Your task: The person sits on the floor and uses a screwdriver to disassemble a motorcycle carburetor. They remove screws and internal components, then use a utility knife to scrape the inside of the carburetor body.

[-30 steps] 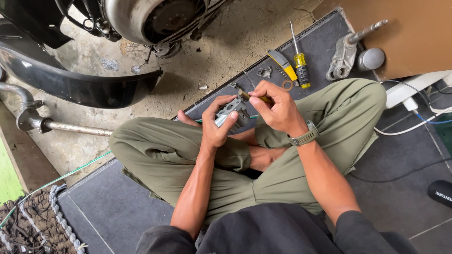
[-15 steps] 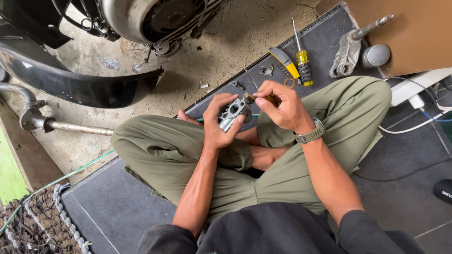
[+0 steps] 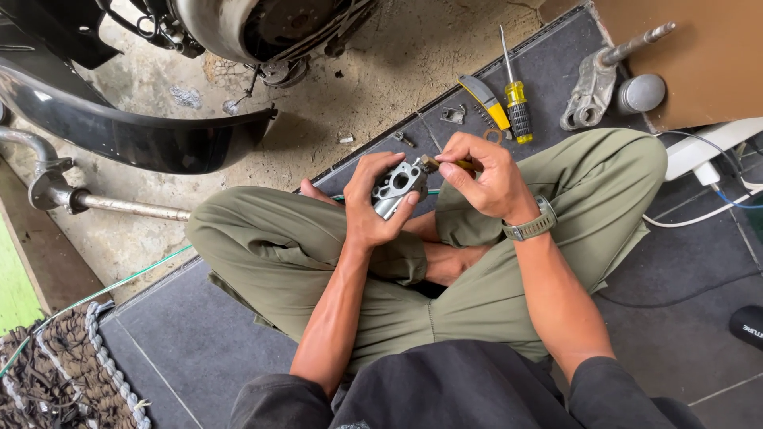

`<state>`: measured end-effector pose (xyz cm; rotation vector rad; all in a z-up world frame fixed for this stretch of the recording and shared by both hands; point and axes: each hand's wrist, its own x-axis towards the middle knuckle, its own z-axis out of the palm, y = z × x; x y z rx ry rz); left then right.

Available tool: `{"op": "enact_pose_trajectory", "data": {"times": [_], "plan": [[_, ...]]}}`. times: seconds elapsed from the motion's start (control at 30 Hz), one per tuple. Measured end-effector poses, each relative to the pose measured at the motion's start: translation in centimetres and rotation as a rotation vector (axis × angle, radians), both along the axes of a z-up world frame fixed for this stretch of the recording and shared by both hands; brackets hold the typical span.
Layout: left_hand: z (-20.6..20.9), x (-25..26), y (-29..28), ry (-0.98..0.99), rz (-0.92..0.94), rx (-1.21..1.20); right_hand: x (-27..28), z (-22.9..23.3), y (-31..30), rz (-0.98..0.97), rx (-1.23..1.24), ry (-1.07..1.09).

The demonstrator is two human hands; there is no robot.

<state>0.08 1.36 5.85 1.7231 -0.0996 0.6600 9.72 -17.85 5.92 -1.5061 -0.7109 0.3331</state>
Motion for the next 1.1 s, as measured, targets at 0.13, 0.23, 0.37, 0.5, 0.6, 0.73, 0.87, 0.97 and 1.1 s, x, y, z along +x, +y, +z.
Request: {"op": "enact_pose_trajectory", "data": {"times": [0.13,0.23,0.37,0.5,0.6,0.73,0.87,0.97,1.1], "plan": [[0.0,-0.1,-0.2,-0.025,-0.005,-0.007,0.0,-0.2,0.1,-0.001,0.020,-0.013],[0.1,0.0,0.1,-0.027,0.011,-0.051,0.1,0.3,-0.1,0.014,0.002,-0.034],[0.0,-0.1,0.1,-0.027,-0.014,-0.035,-0.2,0.5,0.2,-0.002,0.025,-0.034],[0.1,-0.2,-0.1,-0.069,-0.018,-0.005,0.0,1.1,0.2,0.031,0.063,-0.034],[0.3,0.0,0.1,-0.085,-0.008,0.001,0.3,0.8,0.0,0.048,0.051,-0.052],[0.2,-0.1,-0.2,-0.096,-0.009,0.016,0.3,1.2,0.0,0.065,0.074,-0.050],[-0.1,0.1,-0.3,-0.135,0.024,0.054,0.4,0.8,-0.4,0.066,0.055,-0.037],[-0.2,0.1,-0.8,-0.149,0.033,0.125,0.4,0.6,-0.7,0.053,0.047,-0.015],[-0.1,-0.1,-0.9,-0.183,0.068,0.187,0.6,0.5,-0.7,0.061,0.034,-0.013]]}}
